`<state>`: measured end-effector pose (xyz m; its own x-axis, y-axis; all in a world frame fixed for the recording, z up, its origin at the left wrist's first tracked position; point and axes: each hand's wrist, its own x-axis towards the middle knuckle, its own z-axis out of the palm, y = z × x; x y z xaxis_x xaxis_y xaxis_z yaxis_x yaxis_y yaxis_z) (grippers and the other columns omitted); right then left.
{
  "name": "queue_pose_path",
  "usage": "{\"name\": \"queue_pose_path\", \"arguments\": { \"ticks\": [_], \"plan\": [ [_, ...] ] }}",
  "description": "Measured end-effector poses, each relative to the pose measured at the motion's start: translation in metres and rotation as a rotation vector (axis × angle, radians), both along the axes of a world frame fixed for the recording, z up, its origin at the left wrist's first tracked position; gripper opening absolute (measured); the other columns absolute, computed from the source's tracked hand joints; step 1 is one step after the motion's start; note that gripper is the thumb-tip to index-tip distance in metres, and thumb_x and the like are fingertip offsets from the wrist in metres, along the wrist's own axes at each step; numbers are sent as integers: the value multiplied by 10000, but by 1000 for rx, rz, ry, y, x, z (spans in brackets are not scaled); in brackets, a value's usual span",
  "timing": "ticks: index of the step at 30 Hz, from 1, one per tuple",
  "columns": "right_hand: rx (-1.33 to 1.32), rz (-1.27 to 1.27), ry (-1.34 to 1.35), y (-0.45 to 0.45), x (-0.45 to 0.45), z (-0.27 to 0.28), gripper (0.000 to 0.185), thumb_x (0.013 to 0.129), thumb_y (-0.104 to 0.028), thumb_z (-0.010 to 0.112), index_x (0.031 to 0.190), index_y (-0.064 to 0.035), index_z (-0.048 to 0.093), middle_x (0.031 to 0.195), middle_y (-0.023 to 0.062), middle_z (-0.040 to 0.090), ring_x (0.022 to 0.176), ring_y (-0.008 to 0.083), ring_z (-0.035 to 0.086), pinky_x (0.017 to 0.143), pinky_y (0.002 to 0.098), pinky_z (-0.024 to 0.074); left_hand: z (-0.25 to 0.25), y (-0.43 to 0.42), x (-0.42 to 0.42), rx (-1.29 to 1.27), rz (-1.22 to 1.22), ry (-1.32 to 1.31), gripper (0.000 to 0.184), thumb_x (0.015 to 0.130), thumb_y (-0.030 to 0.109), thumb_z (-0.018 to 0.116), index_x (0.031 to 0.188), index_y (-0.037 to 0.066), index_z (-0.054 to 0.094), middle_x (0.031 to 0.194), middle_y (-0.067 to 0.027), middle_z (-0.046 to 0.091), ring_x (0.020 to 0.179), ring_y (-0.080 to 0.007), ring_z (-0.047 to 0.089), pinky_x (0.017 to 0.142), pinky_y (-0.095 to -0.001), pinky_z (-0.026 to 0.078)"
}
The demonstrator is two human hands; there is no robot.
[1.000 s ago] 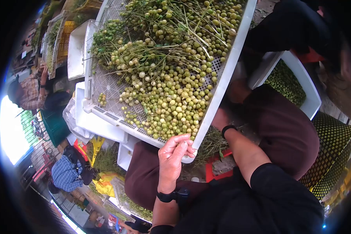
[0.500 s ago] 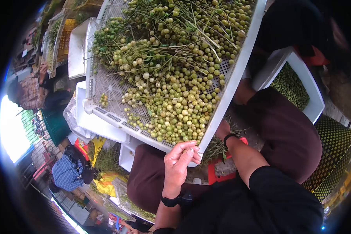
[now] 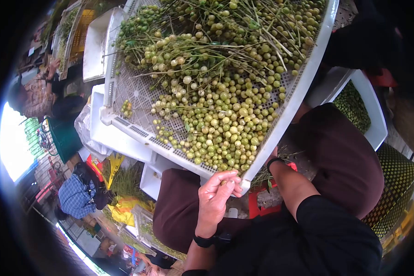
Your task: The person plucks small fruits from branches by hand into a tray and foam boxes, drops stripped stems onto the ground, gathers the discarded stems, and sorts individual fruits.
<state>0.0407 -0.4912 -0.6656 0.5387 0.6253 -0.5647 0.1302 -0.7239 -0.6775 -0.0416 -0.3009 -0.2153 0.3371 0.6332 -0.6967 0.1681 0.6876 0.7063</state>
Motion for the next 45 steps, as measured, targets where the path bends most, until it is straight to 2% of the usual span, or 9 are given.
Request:
{"name": "queue_pose_path", "arguments": {
  "ticks": [4, 8, 11, 18, 21, 32, 38, 41, 45],
  "plan": [
    [-213, 438, -183, 39, 23, 73, 263, 898, -300, 599, 961, -91, 745, 939, 147, 744, 901, 345, 719, 776, 451, 568, 4, -4, -8, 15, 6, 3, 251, 1008, 54, 562, 1212, -76, 631, 1013, -128, 686, 830, -168, 667, 731, -298, 571],
    [-229, 417, -93, 15, 17, -24, 334, 919, -325, 590, 1101, -73, 714, 1070, 175, 726, 1005, 350, 700, 849, 454, 559, 6, -11, -18, 43, 49, -27, 242, 1012, 54, 554, 1204, -70, 634, 1016, -126, 685, 833, -166, 666, 726, -298, 572],
    [95, 487, -189, 43, 41, 31, 365, 921, -336, 581, 1145, -74, 700, 1142, 185, 710, 1045, 348, 690, 875, 455, 557, 9, -15, -26, 54, 110, -86, 244, 1018, 64, 550, 1208, -65, 634, 1011, -124, 683, 827, -163, 667, 719, -297, 575],
    [-130, 732, -327, 62, 57, 102, 362, 944, -338, 537, 1129, -81, 713, 1147, 185, 715, 1051, 362, 692, 871, 474, 565, 5, -29, -40, 81, 137, -147, 231, 1024, 97, 571, 1194, -38, 650, 994, -102, 686, 816, -142, 667, 709, -276, 580],
    [108, 473, -313, 31, 34, 22, 330, 960, -323, 543, 1080, -71, 718, 1055, 148, 740, 953, 318, 716, 807, 458, 575, 8, -31, -46, 57, 156, -172, 231, 1023, 96, 573, 1195, -39, 650, 997, -103, 685, 818, -145, 666, 714, -279, 579],
    [-149, 356, -119, 44, 31, 46, 278, 955, -303, 573, 1012, -64, 703, 956, 134, 726, 833, 282, 701, 709, 436, 567, 0, -23, -70, -27, 198, -223, 285, 1039, 129, 565, 1248, -57, 619, 1051, -127, 675, 868, -164, 671, 758, -310, 593],
    [-189, 302, -7, 38, 30, 45, 256, 952, -292, 590, 974, -60, 695, 902, 127, 718, 767, 262, 693, 656, 424, 562, -5, -19, -67, -196, 464, -502, 533, 1064, 398, 456, 1391, -20, 508, 1327, -198, 597, 1185, -328, 612, 979, -462, 529],
    [-190, 225, 83, 42, 41, 53, 247, 950, -287, 598, 955, -58, 691, 875, 123, 714, 735, 252, 689, 630, 418, 560, -2, -19, -59, -189, 493, -496, 630, 1056, 500, 418, 1427, -5, 479, 1419, -187, 532, 1300, -339, 523, 1047, -493, 480],
    [-178, 69, 331, 47, 64, 69, 238, 948, -280, 609, 930, -55, 685, 838, 118, 709, 691, 238, 684, 594, 409, 557, -2, -18, -57, -144, 441, -317, 729, 1034, 588, 417, 1454, -8, 437, 1519, -168, 420, 1307, -377, 504, 991, -524, 518]
  ]
}}
